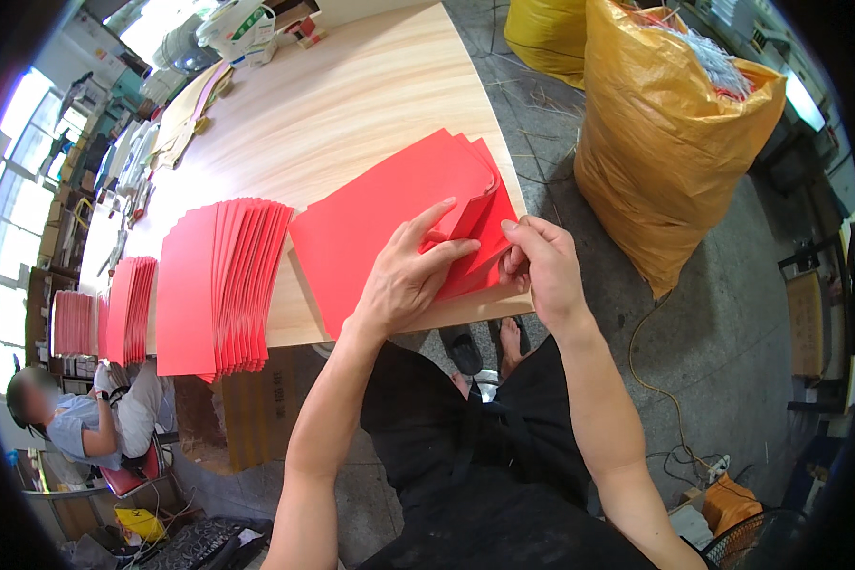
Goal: The person separates and counts red paper folders by hand from a stack on a wooden table, moving them one by one into a new pile.
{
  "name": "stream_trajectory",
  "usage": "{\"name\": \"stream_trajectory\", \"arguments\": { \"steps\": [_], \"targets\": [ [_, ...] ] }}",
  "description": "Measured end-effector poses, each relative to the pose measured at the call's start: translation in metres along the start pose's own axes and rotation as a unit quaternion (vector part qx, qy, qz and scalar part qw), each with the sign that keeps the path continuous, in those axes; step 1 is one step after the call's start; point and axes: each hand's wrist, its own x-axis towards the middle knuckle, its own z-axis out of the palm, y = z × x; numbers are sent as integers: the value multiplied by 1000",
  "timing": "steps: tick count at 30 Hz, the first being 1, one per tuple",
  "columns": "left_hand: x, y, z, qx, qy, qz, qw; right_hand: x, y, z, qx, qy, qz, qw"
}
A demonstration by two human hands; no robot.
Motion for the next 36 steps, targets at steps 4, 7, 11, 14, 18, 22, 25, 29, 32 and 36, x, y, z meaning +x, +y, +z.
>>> {"name": "stream_trajectory", "arguments": {
  "steps": [4,7,11,14,18,22,25,29,32,36],
  "targets": [
    [3,14,-5,20,-5,-8,1000,-2,-6,-2,80,-25,60,995],
    [1,8,-1,4,17,-11,1000,-1,-7,-3,68,-31,59,995],
    [0,5,-1,-12,10,-21,1000,-3,-10,-4,46,-26,68,996],
    [0,7,-2,-31,-1,-46,998,-3,-7,-7,15,-45,41,998],
    [1,7,-3,-32,-2,-48,998,-5,-1,-10,14,-24,12,1000],
    [1,8,-3,-24,-3,-44,999,-11,9,-16,12,-4,14,1000],
    [1,7,-4,-30,-1,-52,998,-14,11,-23,-6,9,19,1000],
    [2,8,-3,-36,-1,-51,998,-19,25,-23,-261,225,-234,909],
    [0,5,-2,-17,0,-38,999,-22,16,-17,-432,96,-405,800],
    [0,13,1,93,-17,33,995,-26,26,-11,-434,-89,-323,836]
  ]
}}
